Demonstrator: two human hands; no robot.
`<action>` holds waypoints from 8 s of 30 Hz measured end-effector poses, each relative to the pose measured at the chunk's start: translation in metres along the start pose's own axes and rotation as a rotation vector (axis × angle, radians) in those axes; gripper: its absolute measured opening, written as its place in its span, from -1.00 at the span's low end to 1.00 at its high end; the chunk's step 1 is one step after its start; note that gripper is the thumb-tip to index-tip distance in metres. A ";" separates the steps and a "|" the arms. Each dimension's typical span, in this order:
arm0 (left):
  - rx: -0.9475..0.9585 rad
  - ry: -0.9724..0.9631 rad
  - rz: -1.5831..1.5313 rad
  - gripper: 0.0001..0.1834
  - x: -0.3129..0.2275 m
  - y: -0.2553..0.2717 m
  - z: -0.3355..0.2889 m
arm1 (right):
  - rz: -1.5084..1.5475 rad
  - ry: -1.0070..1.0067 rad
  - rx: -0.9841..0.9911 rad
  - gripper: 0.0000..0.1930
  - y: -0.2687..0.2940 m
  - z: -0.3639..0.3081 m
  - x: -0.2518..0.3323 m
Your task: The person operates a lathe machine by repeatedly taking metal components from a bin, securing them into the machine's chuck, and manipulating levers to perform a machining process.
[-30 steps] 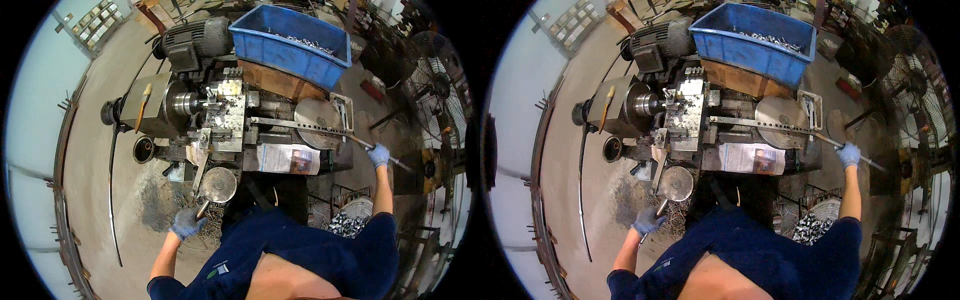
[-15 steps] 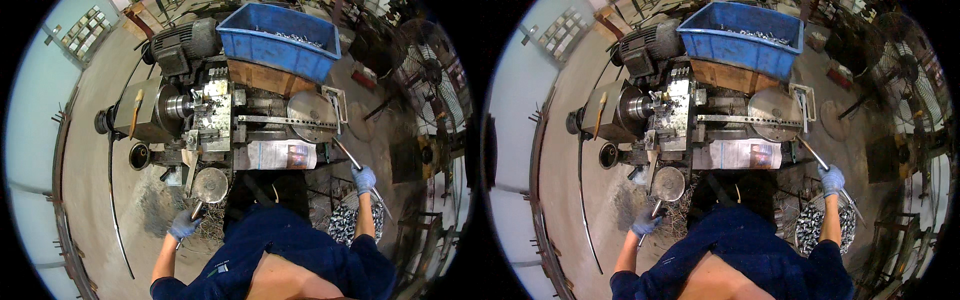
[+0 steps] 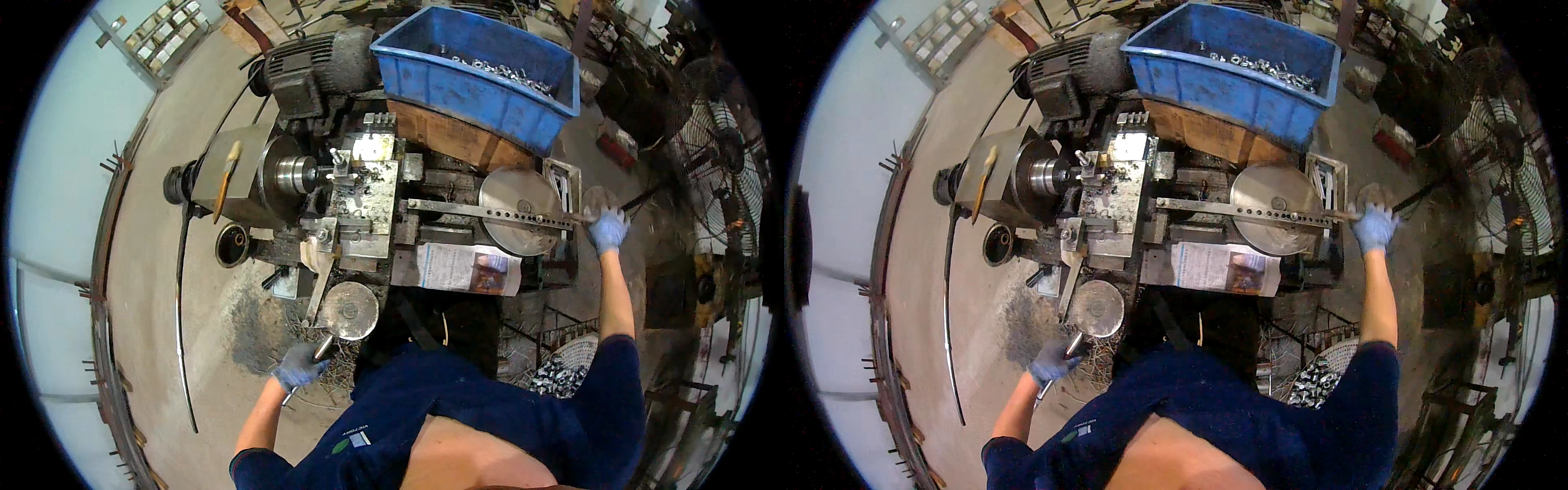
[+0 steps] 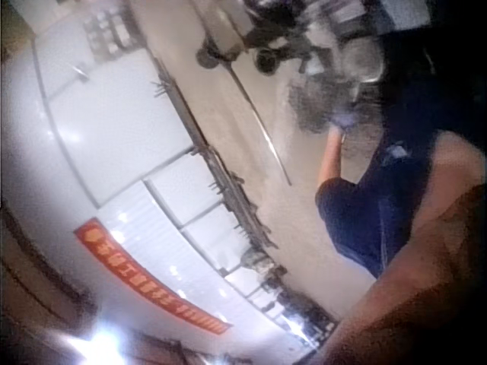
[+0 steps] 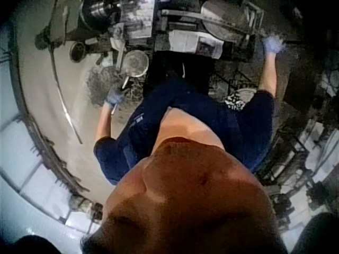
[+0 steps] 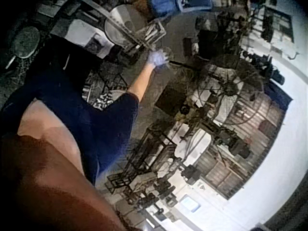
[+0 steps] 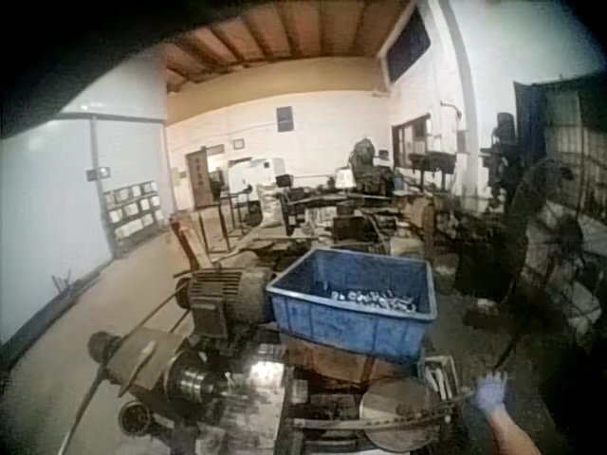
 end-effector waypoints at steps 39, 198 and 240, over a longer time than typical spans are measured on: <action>-0.241 0.403 0.418 -0.48 0.246 0.068 0.124 | 1.046 0.558 -0.053 -0.62 0.206 -0.089 0.235; -0.878 0.821 0.490 -0.76 0.275 0.270 -0.112 | 0.958 1.167 0.095 -0.53 0.250 -0.161 0.524; 0.072 -0.015 0.200 -0.53 -0.064 0.074 -0.032 | 0.048 0.126 0.076 -0.56 -0.032 0.009 -0.074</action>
Point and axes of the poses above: each hand's wrist, its own z-axis towards the middle knuckle, its own y-axis out of the back of the hand, x = y × z, the point moved 9 cm from there along z, towards the middle knuckle, and after that the axes turned 9 degrees about z, right-handed, at the moved point
